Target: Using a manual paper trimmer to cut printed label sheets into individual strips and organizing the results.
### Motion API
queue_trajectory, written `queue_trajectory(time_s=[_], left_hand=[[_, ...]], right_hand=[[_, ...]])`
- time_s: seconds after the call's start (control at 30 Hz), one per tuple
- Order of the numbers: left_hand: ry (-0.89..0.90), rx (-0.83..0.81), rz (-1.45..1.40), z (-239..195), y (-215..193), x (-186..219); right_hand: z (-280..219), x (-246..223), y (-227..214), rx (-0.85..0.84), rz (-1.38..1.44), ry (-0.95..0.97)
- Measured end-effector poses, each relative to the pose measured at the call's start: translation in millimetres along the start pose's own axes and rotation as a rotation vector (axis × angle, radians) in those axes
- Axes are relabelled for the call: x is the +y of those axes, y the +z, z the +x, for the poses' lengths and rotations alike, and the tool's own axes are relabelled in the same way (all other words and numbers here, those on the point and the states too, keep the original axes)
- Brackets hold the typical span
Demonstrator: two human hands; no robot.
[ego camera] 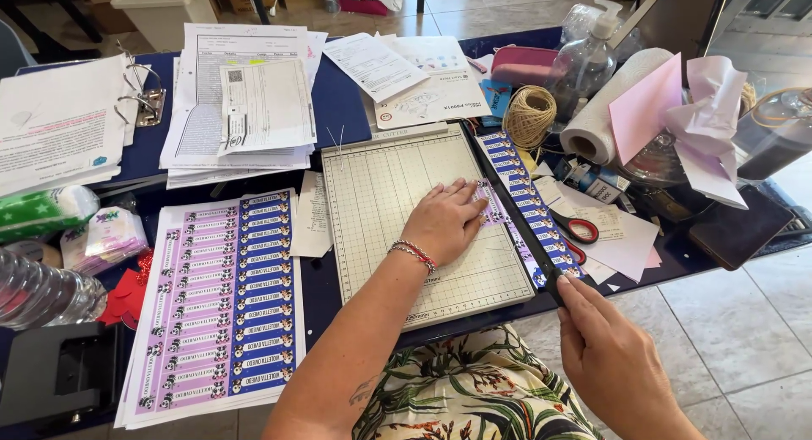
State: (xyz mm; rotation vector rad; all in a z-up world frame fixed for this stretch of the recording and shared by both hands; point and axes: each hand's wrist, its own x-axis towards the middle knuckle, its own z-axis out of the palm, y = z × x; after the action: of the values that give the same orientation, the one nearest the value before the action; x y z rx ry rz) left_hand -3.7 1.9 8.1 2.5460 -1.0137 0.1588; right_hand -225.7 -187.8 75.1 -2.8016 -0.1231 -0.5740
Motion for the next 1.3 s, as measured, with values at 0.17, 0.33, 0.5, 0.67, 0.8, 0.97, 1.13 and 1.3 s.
queue_trajectory(time_s=[0.17,0.33,0.5,0.67,0.8,0.97,1.13,1.3], left_hand=[[0.008,0.011,0.004,0.9,2.8,-1.5],[0.026,0.064,-0.005,2.3,6.1,-3.9],[0.024,0.09,-0.013,3.4,8.1,-5.6],[-0.01,0.031,-0.049,-5.3,-11.9,4.2],[-0.014,0.023,-0.051,-5.8,-13.6,3.8],[-0.052,-0.042,-0.053,-3.7,-11.1,3.3],[-0.02,-0.03,-0.041,0.6,-2.0,2.0],[-0.004,0.079,-0.084,1.8,-1.7,-0.4]], right_hand=[[-4.0,-0.3,4.4,0.028,-0.014,-0.004],[-16.5,8.9,25.1,0.074,-0.007,-0.061],[-30.6,22.2,47.0,0.035,-0.004,-0.037],[-12.3,9.5,12.9,0.101,0.129,-0.004],[4.5,0.5,-7.7,0.145,0.058,-0.009],[10.3,-3.9,-12.9,0.108,0.037,0.021],[10.1,-5.5,-12.5,0.102,0.056,-0.009],[12.5,-10.6,-21.4,0.07,0.114,0.078]])
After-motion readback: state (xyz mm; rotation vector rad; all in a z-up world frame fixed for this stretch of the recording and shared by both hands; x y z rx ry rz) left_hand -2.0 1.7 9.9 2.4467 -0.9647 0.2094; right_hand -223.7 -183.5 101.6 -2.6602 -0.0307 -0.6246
